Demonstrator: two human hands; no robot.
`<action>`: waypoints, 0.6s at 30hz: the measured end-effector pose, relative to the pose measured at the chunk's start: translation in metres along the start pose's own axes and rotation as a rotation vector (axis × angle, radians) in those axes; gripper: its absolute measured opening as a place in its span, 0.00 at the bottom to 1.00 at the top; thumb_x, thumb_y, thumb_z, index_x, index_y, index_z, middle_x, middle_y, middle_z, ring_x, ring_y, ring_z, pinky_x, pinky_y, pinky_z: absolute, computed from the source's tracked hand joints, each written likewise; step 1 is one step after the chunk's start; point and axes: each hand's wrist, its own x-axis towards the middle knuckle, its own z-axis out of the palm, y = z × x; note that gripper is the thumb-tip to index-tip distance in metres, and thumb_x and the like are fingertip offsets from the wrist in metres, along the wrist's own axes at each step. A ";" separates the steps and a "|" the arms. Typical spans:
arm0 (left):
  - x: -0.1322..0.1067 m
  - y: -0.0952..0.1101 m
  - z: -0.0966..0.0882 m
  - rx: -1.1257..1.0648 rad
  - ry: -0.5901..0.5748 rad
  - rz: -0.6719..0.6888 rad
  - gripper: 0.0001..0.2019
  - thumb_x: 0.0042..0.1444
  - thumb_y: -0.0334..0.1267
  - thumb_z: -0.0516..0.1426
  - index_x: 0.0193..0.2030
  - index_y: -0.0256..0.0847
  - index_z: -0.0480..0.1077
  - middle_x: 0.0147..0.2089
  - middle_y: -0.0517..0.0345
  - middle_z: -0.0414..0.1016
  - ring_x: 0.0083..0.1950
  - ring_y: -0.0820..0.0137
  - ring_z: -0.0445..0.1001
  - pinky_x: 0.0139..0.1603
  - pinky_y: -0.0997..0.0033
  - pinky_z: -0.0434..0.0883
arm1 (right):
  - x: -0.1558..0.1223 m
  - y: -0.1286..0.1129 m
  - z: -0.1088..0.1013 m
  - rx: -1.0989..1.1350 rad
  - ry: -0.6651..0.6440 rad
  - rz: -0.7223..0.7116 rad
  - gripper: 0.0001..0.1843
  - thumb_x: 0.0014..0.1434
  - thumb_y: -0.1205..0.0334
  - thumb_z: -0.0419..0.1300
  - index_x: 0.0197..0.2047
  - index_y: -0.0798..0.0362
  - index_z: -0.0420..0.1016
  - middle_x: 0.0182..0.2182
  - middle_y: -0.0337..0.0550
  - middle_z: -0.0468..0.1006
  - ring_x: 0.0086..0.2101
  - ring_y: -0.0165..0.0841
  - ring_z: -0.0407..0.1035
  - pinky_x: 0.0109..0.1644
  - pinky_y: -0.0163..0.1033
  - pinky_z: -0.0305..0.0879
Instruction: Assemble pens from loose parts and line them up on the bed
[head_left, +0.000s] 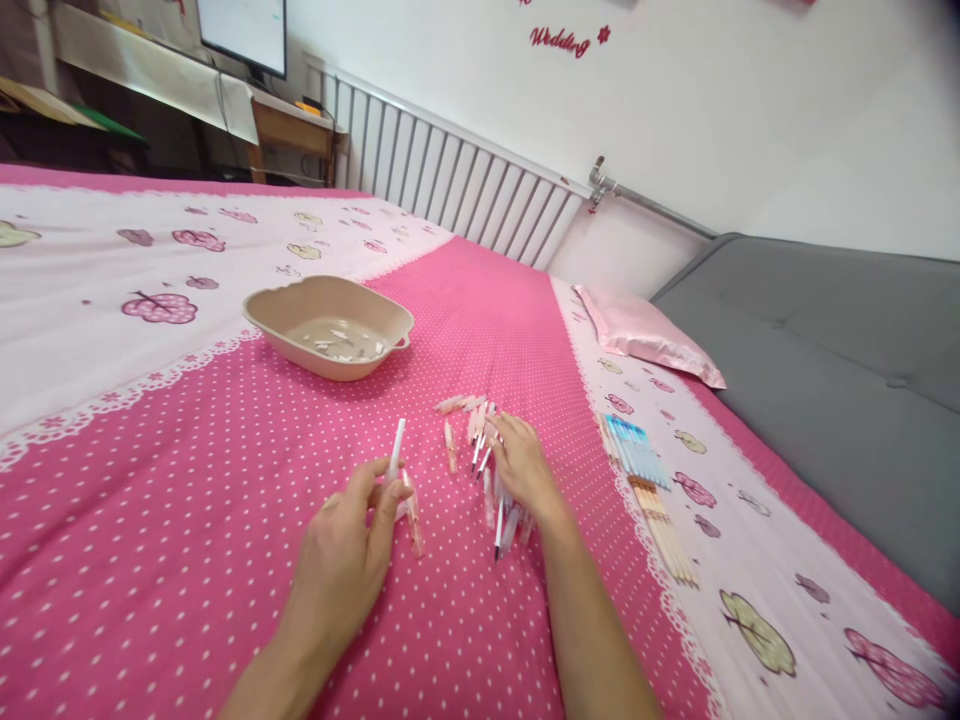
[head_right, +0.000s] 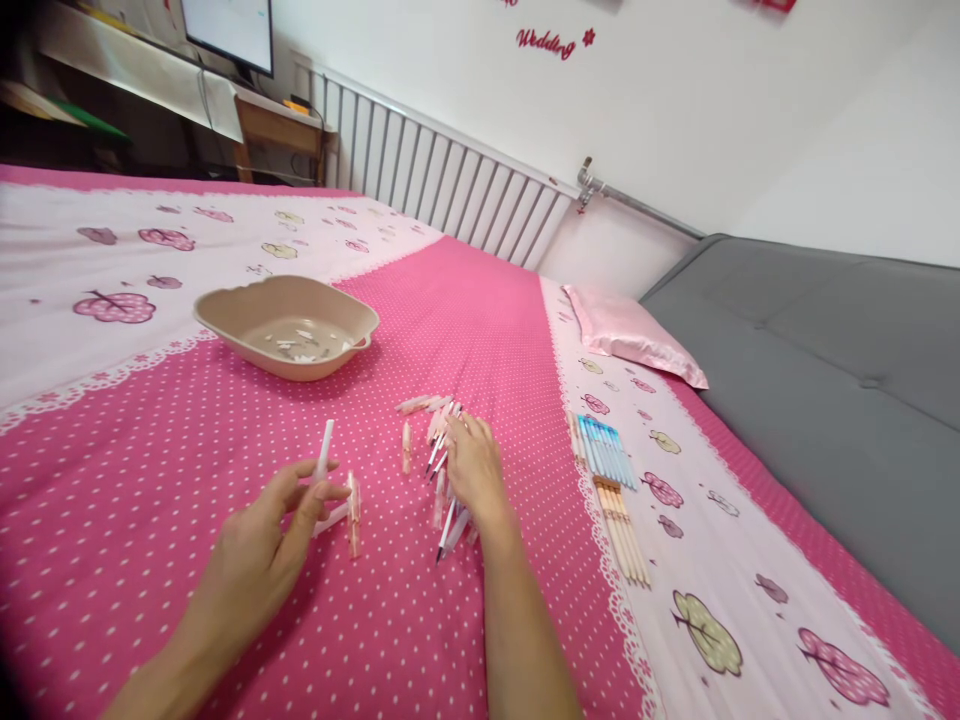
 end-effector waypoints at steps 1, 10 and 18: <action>0.000 0.000 0.000 -0.001 0.000 0.001 0.22 0.59 0.54 0.43 0.52 0.43 0.62 0.40 0.50 0.78 0.39 0.60 0.78 0.38 0.57 0.73 | 0.000 -0.001 0.001 -0.004 -0.009 -0.009 0.24 0.62 0.66 0.45 0.60 0.54 0.62 0.58 0.50 0.63 0.59 0.36 0.53 0.63 0.46 0.48; -0.001 0.003 -0.001 0.023 -0.020 -0.012 0.22 0.59 0.54 0.43 0.51 0.42 0.62 0.41 0.48 0.77 0.39 0.58 0.77 0.38 0.55 0.73 | -0.001 -0.002 0.005 0.032 -0.023 0.071 0.31 0.59 0.66 0.46 0.66 0.62 0.46 0.59 0.55 0.60 0.60 0.40 0.51 0.63 0.46 0.47; -0.001 0.004 -0.002 0.035 -0.029 -0.014 0.22 0.59 0.54 0.42 0.51 0.43 0.62 0.41 0.49 0.77 0.41 0.57 0.76 0.39 0.55 0.72 | 0.004 0.011 0.021 0.156 0.010 0.093 0.44 0.55 0.58 0.52 0.67 0.64 0.31 0.62 0.58 0.53 0.63 0.44 0.44 0.65 0.51 0.42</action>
